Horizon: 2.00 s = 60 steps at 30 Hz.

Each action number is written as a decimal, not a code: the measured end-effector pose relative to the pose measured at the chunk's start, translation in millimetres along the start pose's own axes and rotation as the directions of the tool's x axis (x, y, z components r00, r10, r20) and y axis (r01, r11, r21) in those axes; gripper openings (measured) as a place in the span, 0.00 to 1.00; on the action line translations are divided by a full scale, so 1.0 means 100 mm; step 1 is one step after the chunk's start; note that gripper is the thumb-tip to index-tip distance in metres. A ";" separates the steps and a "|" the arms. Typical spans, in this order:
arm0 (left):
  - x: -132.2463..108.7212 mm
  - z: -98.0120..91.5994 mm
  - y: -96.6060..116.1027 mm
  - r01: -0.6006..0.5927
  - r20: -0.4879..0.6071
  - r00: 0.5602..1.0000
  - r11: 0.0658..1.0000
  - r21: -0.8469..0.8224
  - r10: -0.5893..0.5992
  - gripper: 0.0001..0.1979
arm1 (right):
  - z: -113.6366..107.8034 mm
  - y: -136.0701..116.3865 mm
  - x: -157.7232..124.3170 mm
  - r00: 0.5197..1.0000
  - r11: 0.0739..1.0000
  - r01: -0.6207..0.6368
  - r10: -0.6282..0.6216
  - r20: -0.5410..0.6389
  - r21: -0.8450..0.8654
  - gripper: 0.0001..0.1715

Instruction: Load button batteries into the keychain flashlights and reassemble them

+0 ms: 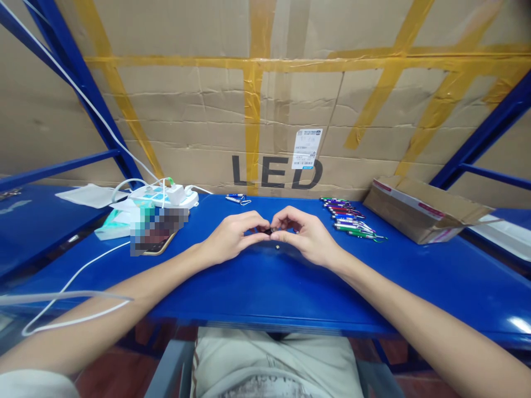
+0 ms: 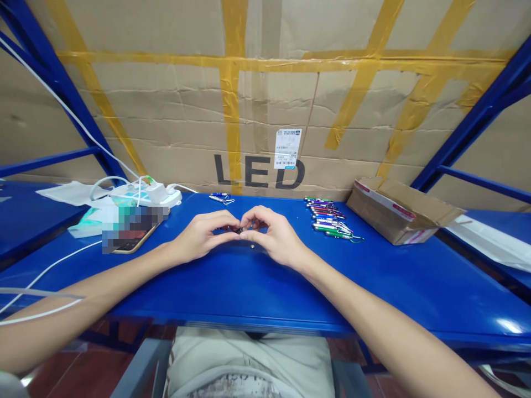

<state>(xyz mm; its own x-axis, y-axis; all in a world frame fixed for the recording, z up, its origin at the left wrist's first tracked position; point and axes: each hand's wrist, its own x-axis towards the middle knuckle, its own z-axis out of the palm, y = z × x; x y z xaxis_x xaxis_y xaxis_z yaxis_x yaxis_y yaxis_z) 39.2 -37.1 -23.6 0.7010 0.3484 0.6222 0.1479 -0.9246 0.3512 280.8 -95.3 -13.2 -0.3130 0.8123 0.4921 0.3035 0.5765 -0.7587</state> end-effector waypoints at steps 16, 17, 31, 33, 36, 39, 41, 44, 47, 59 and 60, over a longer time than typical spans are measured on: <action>0.01 0.02 0.02 -0.022 -0.057 0.998 0.999 -0.029 0.020 0.11 | 0.03 0.01 -0.03 0.993 0.988 0.083 -0.093 -0.073 -0.132 0.19; 0.01 0.02 0.02 -0.020 -0.062 0.998 0.999 -0.034 0.018 0.11 | 0.03 0.01 -0.04 0.991 0.982 0.101 -0.113 -0.072 -0.157 0.19; 0.02 0.00 0.02 -0.056 -0.091 0.994 0.998 -0.043 0.052 0.08 | -0.04 -0.05 -0.05 0.970 0.921 0.225 -0.243 -0.017 -0.318 0.18; 0.03 0.00 0.02 -0.053 -0.104 0.993 0.998 -0.035 0.049 0.07 | -0.08 -0.07 -0.05 0.966 0.905 0.228 -0.258 -0.037 -0.359 0.15; 0.03 -0.01 0.01 -0.039 -0.116 0.993 0.999 -0.028 0.035 0.07 | -0.11 -0.10 -0.05 0.951 0.874 0.285 -0.311 -0.002 -0.394 0.10; 0.03 0.00 -0.01 -0.029 -0.123 0.992 0.999 -0.019 0.027 0.08 | -0.09 -0.12 -0.06 0.933 0.831 0.347 -0.353 0.069 -0.434 0.08; 0.02 0.00 -0.02 -0.033 -0.129 0.991 0.999 -0.010 0.031 0.09 | -0.07 -0.11 -0.06 0.922 0.805 0.379 -0.374 0.106 -0.457 0.07; 0.02 0.00 -0.03 -0.048 -0.137 0.989 0.999 -0.004 0.047 0.09 | -0.06 -0.10 -0.05 0.903 0.780 0.422 -0.404 0.143 -0.462 0.06; 0.03 0.00 -0.03 -0.064 -0.132 0.989 0.998 -0.008 0.062 0.08 | -0.06 -0.09 -0.05 0.887 0.770 0.452 -0.439 0.140 -0.451 0.04; 0.02 -0.03 -0.09 0.026 -0.125 0.992 0.998 0.057 -0.019 0.07 | -0.15 0.08 -0.04 0.942 0.749 0.156 0.083 0.325 -0.644 0.05; 0.02 -0.03 -0.11 0.039 -0.128 0.991 0.997 0.063 -0.030 0.07 | -0.15 0.09 -0.04 0.930 0.746 0.157 0.109 0.350 -0.647 0.06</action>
<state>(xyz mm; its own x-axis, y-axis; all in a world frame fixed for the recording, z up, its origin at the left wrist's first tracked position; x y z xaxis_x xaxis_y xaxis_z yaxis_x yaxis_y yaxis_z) 36.7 -26.2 -24.0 0.6013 0.3933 0.6956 0.2189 -0.9183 0.3299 298.5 -92.5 -15.7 -0.5735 0.7874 0.2258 0.7599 0.6144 -0.2125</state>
